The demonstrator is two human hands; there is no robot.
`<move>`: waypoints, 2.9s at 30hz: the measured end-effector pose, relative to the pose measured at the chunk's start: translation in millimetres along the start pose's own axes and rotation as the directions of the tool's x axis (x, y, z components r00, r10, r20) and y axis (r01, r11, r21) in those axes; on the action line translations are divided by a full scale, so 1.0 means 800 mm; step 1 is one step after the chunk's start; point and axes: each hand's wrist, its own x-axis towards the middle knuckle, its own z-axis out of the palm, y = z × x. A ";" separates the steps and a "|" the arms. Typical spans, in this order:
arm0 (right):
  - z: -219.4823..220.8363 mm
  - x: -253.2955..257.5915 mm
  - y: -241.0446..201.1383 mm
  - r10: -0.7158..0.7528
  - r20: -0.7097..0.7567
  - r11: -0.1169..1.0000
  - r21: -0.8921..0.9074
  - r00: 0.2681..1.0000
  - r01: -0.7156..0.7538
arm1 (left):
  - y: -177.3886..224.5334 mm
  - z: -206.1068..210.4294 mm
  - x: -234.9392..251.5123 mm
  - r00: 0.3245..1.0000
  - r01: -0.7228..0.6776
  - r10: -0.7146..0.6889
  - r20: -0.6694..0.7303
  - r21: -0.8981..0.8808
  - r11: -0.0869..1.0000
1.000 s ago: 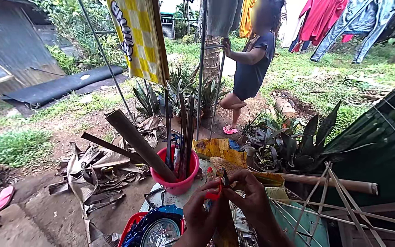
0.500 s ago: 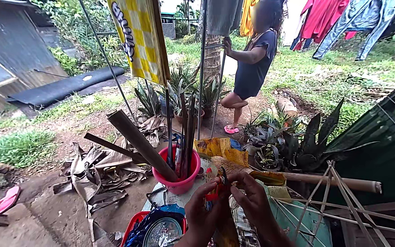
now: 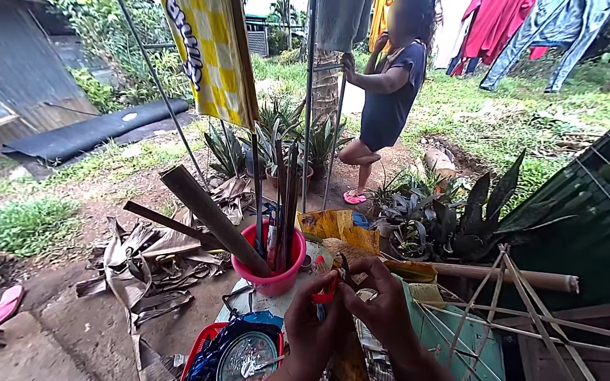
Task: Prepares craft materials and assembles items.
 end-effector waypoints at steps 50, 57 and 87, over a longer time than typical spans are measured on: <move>-0.019 -0.007 -0.009 -0.084 0.033 0.985 0.152 0.996 0.078 | 0.001 -0.030 0.045 0.835 0.550 -0.470 0.285 -0.432 0.715; -0.019 -0.006 -0.007 -0.069 0.034 0.986 0.151 0.997 0.063 | -0.013 -0.039 0.025 0.899 0.435 -0.338 0.279 -0.481 0.761; -0.026 -0.011 -0.002 -0.113 0.000 0.978 0.174 0.994 0.111 | 0.002 -0.021 0.005 0.966 -0.028 0.066 0.249 -0.152 0.988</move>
